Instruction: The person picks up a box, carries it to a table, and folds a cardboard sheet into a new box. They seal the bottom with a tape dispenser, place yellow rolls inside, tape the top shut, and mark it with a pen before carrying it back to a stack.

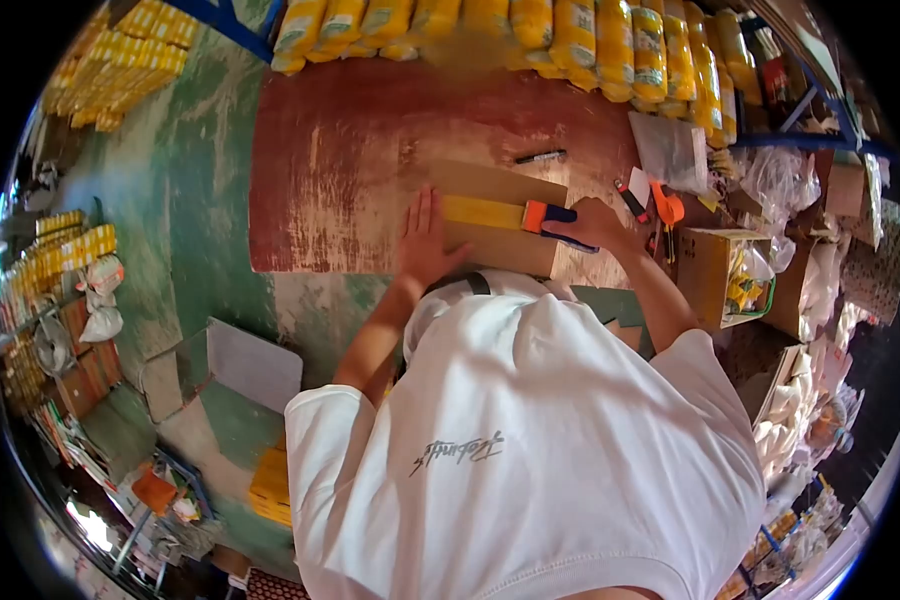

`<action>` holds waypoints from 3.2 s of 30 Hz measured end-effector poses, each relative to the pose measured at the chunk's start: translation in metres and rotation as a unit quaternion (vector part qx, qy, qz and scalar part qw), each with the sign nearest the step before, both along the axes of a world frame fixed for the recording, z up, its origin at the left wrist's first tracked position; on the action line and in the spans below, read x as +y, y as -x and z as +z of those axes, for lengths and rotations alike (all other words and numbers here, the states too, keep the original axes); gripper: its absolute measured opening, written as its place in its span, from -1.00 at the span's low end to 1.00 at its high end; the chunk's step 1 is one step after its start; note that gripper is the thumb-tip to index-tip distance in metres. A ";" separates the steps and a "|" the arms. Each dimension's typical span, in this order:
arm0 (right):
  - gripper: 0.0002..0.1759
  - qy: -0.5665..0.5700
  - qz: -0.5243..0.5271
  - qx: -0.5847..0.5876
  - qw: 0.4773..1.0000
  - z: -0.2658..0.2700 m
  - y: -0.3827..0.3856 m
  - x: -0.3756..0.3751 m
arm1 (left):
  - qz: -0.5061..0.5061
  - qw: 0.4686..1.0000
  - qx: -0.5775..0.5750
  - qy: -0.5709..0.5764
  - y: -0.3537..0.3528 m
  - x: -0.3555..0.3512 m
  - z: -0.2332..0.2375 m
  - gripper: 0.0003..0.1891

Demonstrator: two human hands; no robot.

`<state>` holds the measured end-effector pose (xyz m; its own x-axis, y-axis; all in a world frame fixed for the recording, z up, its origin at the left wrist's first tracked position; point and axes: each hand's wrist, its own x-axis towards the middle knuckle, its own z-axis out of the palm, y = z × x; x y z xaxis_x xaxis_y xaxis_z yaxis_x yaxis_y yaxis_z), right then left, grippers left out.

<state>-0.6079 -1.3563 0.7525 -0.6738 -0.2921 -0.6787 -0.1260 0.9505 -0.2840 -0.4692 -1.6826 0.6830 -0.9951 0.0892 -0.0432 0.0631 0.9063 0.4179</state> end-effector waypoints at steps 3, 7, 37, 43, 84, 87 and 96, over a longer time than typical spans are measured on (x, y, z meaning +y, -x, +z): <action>0.02 -0.001 0.011 0.017 1.000 0.001 0.001 0.001 | -0.090 0.976 0.016 0.197 0.004 0.022 -0.003 0.27; 0.03 0.008 0.015 0.035 0.999 -0.001 -0.001 0.006 | -0.106 0.993 -0.045 0.018 0.016 0.058 0.013 0.35; -0.05 0.079 -0.085 0.031 0.993 -0.075 -0.052 0.159 | -0.306 0.936 -0.054 0.167 0.038 0.153 0.021 0.19; -0.22 0.005 -0.136 -0.025 0.990 -0.007 -0.033 0.085 | -0.274 0.908 -0.092 0.303 0.032 0.186 0.021 0.06; -0.33 0.530 -0.610 -0.095 0.582 -0.047 -0.088 -0.006 | 0.302 0.645 -0.174 -0.680 -0.025 -0.060 0.052 -0.28; -0.31 0.512 -0.556 -0.152 0.637 -0.066 -0.079 -0.030 | 0.211 0.721 -0.155 -0.642 -0.039 -0.098 -0.052 -0.40; -0.41 0.409 -0.481 -0.076 0.772 -0.198 -0.073 -0.035 | 0.318 0.508 -0.313 -0.737 0.003 -0.072 -0.117 -0.34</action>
